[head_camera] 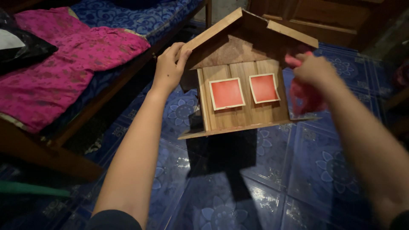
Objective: The person wipes the exterior and interior surfaces of a cardboard house model with a pink cloth. The person rotates the model to clean different sides, including the roof, walls, and the inside of the open structure.
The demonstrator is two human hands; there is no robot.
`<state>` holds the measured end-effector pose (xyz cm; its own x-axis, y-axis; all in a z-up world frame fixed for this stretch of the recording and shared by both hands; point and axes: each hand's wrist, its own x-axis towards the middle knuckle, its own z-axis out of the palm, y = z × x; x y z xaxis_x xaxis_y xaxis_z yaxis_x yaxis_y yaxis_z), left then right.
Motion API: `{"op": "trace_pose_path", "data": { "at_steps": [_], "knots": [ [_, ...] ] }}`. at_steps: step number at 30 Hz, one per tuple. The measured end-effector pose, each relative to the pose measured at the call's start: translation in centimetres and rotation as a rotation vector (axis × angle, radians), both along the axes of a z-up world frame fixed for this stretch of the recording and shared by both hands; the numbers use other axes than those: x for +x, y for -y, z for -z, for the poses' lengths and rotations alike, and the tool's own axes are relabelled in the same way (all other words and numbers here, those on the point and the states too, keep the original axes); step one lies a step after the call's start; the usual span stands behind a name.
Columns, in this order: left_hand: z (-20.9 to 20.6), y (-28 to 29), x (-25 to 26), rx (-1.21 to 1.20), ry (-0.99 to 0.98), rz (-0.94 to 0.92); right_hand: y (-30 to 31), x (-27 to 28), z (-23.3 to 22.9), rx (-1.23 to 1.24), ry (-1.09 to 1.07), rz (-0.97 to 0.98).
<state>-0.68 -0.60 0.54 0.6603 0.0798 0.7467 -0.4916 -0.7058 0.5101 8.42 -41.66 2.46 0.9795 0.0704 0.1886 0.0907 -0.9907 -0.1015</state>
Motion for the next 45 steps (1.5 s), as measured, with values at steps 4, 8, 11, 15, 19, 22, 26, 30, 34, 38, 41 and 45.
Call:
{"op": "trace_pose_path", "data": {
  "at_steps": [4,8,11,15,19,22,26,30,34,38,41,45],
  "knots": [
    [0.2,0.1,-0.2,0.018,0.021,-0.013,-2.1,-4.0,-4.2,0.067,-0.146,0.097],
    [0.3,0.2,-0.5,0.031,0.038,-0.007,-11.5,-8.7,-2.5,0.149,-0.074,-0.254],
    [0.3,0.2,-0.9,0.028,0.036,0.007,-18.1,-11.5,1.5,0.091,0.408,-0.665],
    [0.7,0.0,-1.7,0.038,0.049,0.032,-18.6,-11.3,4.8,0.112,0.502,-0.605],
    [1.1,0.3,-1.9,0.038,0.063,0.035,-12.4,-9.0,6.3,0.206,0.533,-0.492],
    [0.8,0.4,-1.9,0.053,0.067,0.028,-6.2,-8.0,6.4,0.207,0.354,-0.332],
    [0.8,0.6,-2.4,0.044,0.041,0.027,0.2,-7.8,5.7,0.139,0.205,-0.109],
    [1.2,1.0,-2.6,0.061,0.075,0.007,1.5,-9.3,3.4,0.213,0.287,-0.052],
    [1.6,1.1,-2.8,0.060,0.061,-0.010,-5.0,-12.8,1.2,0.349,0.157,-0.302],
    [1.5,1.2,-3.0,0.080,0.115,-0.001,-14.6,-18.1,3.2,0.288,0.133,-1.245],
    [1.6,1.2,-3.7,0.065,0.085,0.017,-17.1,-20.1,5.4,-0.093,-0.131,-1.148],
    [1.7,1.5,-4.5,0.038,0.048,0.040,-14.3,-19.0,6.2,-0.131,-0.317,-1.010]
  ]
}}
